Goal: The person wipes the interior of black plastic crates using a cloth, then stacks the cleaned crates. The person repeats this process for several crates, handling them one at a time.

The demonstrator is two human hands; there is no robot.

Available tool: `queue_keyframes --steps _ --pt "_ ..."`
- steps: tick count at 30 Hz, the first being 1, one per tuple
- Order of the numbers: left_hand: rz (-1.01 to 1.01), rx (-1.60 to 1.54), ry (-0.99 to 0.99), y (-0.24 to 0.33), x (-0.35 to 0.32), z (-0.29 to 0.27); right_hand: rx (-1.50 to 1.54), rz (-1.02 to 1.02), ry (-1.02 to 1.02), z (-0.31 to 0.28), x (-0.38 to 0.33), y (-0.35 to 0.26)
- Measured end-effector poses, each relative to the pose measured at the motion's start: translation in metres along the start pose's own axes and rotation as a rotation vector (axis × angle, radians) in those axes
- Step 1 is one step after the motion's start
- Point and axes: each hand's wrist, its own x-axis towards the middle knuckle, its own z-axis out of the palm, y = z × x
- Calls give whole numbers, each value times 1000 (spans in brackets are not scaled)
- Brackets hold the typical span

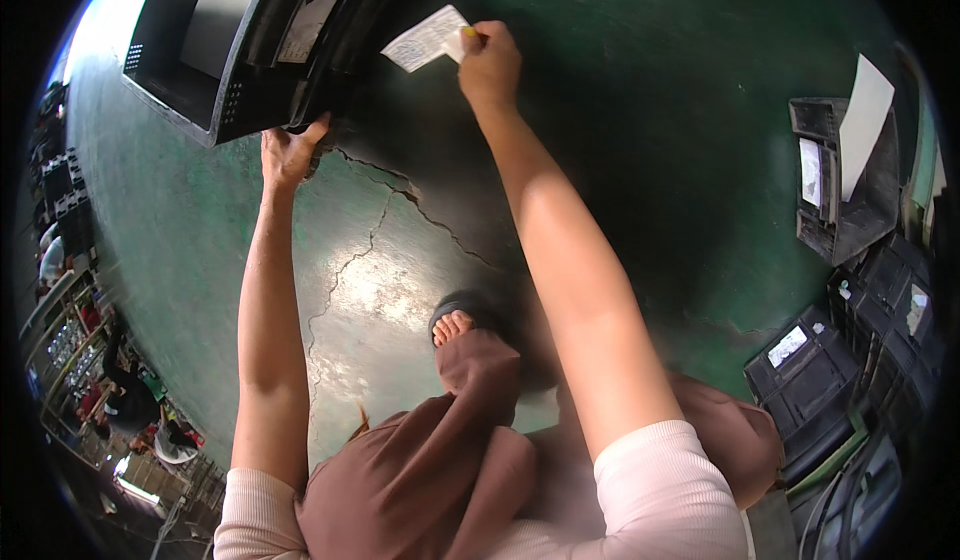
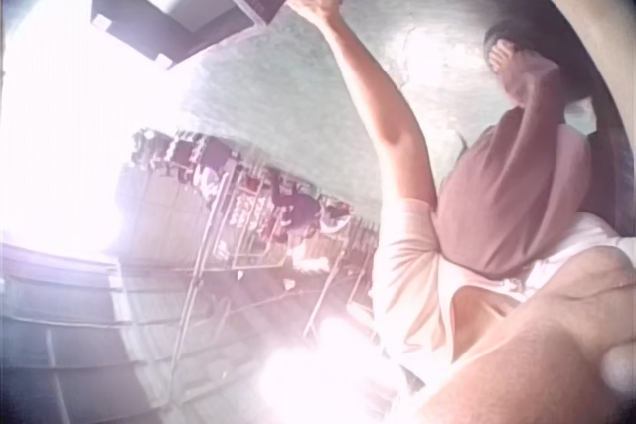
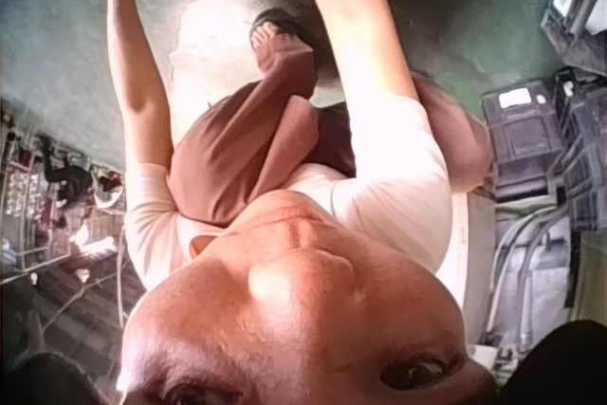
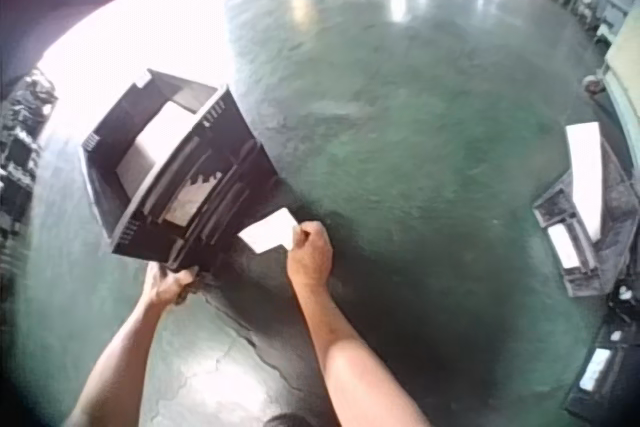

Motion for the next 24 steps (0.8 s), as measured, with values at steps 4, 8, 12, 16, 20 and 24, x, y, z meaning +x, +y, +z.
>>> queue_keyframes --steps 4,8,12,16,20,24 --pt "-225 -1 -146 -18 -19 1 47 43 -35 -59 -1 -17" --pt "-300 -49 -535 52 -70 -5 117 128 -278 -134 19 -46" --pt "-142 -392 -534 162 -114 0 -179 -70 -532 -225 27 -78" --pt "128 -356 -665 238 -123 24 -320 -87 -516 -357 39 -109" --pt "279 -395 -665 283 -147 43 -507 27 22 -502 75 -98" --pt "354 -70 -612 271 -154 72 -233 24 309 -599 66 -69"
